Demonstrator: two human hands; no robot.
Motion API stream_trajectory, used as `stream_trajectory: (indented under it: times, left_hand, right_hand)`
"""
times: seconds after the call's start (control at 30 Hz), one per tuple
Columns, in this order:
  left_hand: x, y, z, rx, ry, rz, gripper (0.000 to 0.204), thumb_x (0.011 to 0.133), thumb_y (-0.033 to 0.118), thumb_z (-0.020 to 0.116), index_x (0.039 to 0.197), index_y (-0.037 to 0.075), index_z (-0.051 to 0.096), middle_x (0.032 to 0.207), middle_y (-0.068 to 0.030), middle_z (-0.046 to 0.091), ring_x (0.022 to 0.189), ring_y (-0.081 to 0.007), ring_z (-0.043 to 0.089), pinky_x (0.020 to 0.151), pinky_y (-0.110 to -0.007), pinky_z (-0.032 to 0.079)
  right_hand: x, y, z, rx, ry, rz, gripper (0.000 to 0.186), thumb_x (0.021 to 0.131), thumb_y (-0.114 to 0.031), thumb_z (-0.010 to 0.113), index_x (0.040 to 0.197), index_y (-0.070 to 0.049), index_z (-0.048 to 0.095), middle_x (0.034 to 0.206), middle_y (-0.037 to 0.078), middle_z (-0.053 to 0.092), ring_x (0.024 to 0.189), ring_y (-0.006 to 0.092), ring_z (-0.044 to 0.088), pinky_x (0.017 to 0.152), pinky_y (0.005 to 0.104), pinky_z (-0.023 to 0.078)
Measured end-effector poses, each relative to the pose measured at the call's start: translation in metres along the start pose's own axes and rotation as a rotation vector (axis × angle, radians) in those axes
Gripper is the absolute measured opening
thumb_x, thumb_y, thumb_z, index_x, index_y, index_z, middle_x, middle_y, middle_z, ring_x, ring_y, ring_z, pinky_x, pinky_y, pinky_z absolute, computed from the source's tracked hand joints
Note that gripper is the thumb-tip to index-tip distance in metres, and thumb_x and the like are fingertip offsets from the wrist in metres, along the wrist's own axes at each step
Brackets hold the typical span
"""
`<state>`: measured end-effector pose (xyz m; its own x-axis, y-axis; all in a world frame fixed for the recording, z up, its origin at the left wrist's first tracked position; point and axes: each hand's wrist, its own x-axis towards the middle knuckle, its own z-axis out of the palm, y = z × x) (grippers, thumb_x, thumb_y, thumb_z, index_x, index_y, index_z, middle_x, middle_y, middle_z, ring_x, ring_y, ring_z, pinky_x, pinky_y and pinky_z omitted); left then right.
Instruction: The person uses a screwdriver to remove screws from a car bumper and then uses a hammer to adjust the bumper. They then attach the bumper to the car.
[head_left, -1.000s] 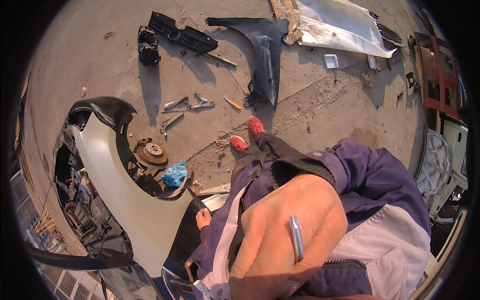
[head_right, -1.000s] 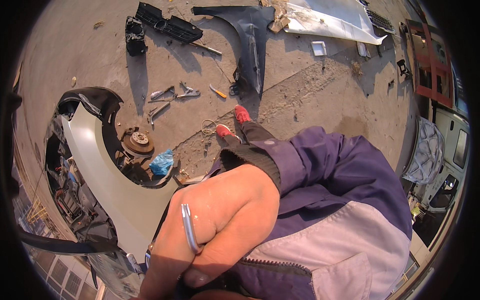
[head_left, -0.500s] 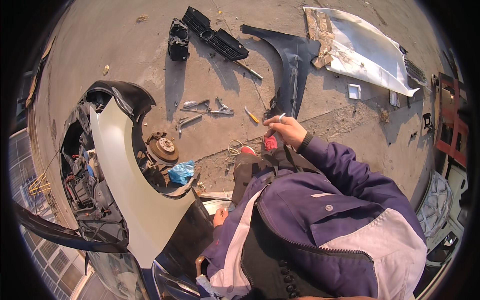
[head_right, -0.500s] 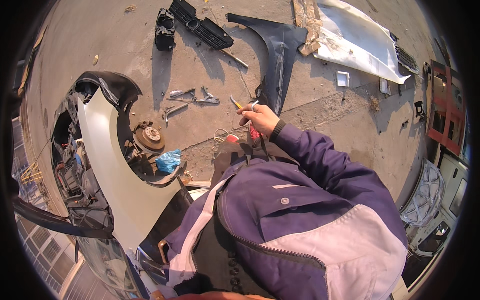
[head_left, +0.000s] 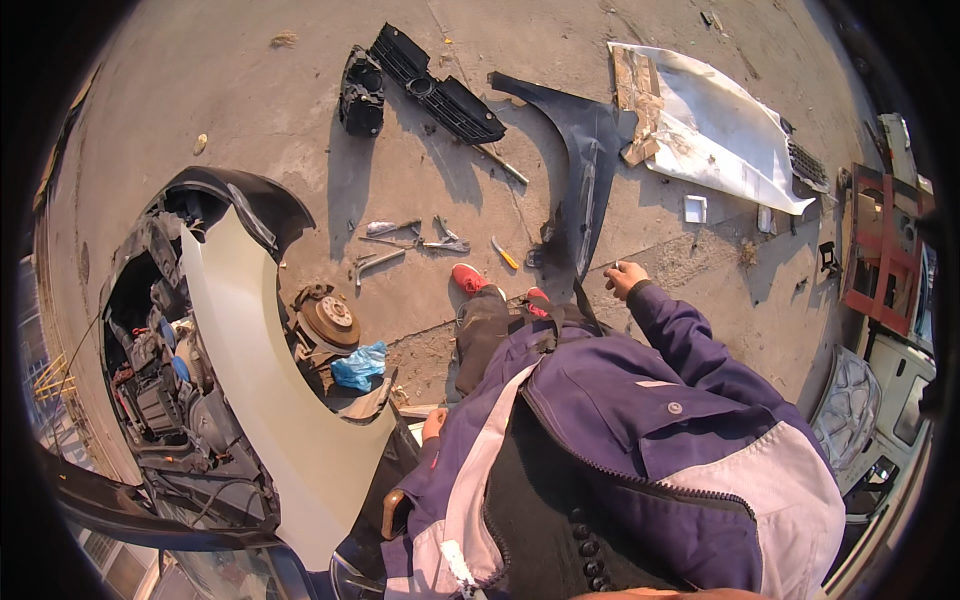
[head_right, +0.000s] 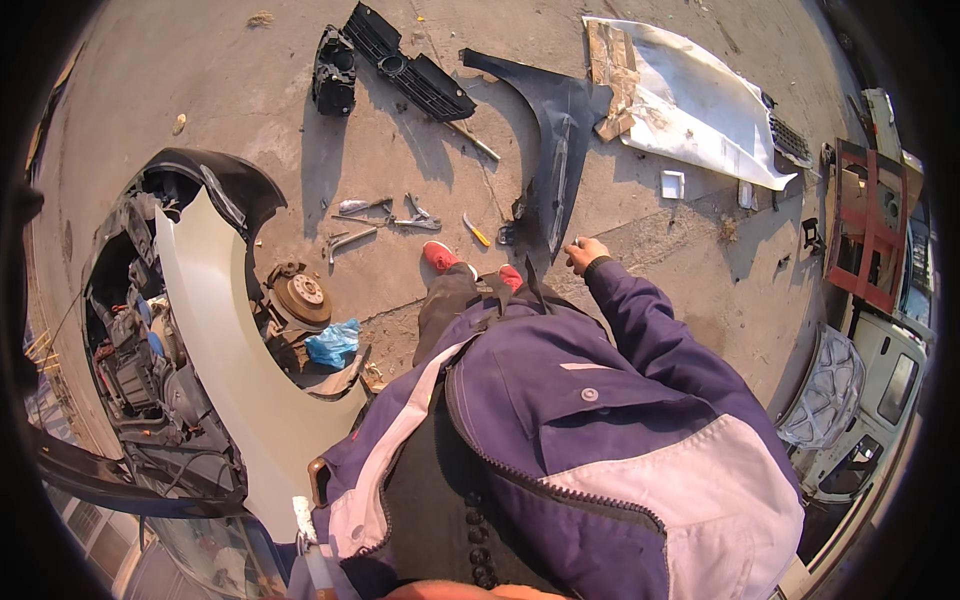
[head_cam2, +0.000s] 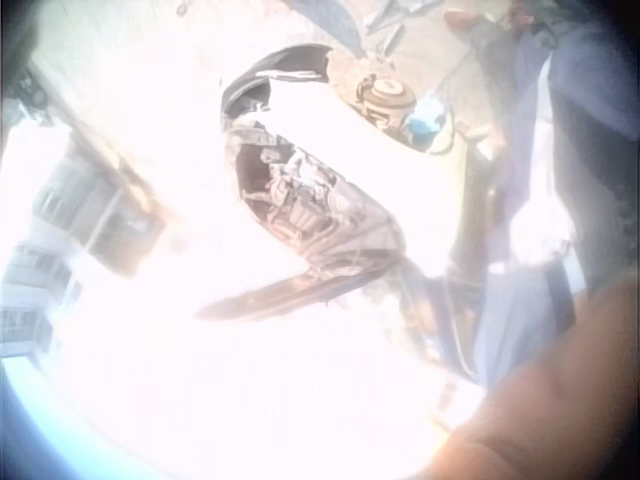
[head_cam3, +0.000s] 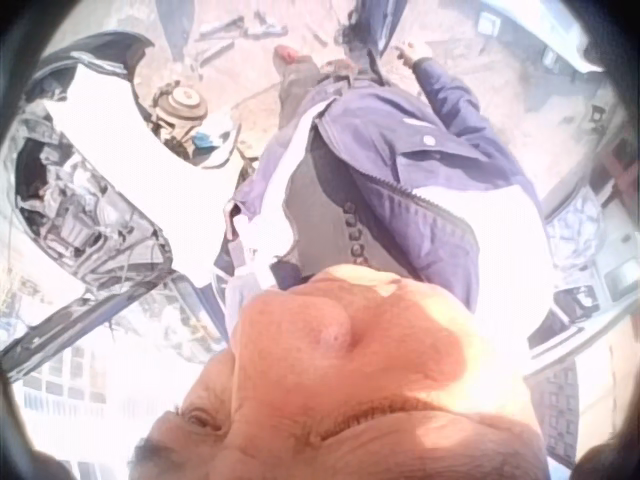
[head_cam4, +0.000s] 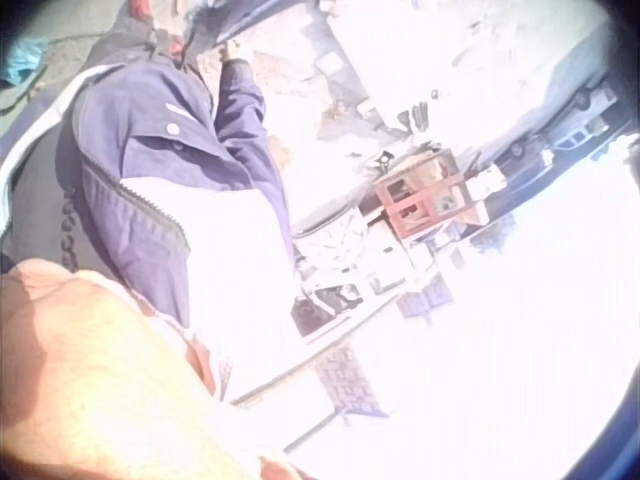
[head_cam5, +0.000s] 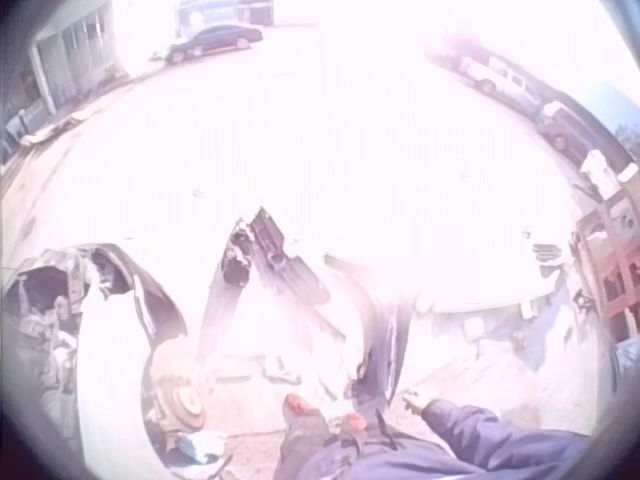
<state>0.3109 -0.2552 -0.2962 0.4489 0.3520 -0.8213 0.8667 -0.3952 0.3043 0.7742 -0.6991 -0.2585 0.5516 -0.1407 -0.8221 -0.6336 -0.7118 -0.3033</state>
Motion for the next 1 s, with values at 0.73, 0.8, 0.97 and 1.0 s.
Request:
stream_trajectory:
  times: [0.73,0.8,0.97,1.0]
  left_hand:
    - [0.013,0.062,-0.211,-0.286,0.920,0.103,0.027,0.101,0.016,0.073,0.124,0.001,0.074,0.120,-0.0176,0.076,0.113,-0.0368,0.072,0.100,-0.046,0.057]
    - [0.013,0.061,-0.198,-0.312,0.834,0.073,0.028,0.102,0.017,0.073,0.124,0.001,0.074,0.116,-0.0175,0.077,0.109,-0.0360,0.074,0.097,-0.045,0.058]
    - [0.025,0.054,-0.121,-0.370,0.490,-0.003,0.036,0.104,0.028,0.073,0.126,0.000,0.073,0.114,-0.0191,0.080,0.104,-0.0330,0.078,0.090,-0.045,0.060]
    - [0.029,0.046,-0.100,-0.337,0.388,-0.025,0.038,0.105,0.031,0.073,0.127,0.000,0.073,0.116,-0.0200,0.080,0.106,-0.0325,0.079,0.090,-0.044,0.061]
  right_hand:
    - [0.074,-0.164,0.051,-0.176,-0.135,-0.257,0.024,0.101,-0.022,0.073,0.095,0.001,0.077,0.076,0.009,0.075,0.066,0.0212,0.073,0.063,0.0369,0.059]
    - [0.079,-0.177,0.055,-0.198,-0.098,-0.257,0.024,0.101,-0.023,0.073,0.096,0.000,0.077,0.075,0.008,0.075,0.066,0.0208,0.073,0.063,0.0369,0.059]
    - [0.078,-0.185,0.067,-0.171,-0.121,-0.313,0.027,0.101,-0.026,0.072,0.097,0.000,0.078,0.079,0.009,0.078,0.072,0.0195,0.076,0.068,0.0360,0.059]
    - [0.077,-0.183,0.067,-0.233,-0.120,-0.354,0.026,0.102,-0.024,0.072,0.099,0.001,0.078,0.080,0.009,0.077,0.072,0.0194,0.074,0.068,0.0354,0.059]
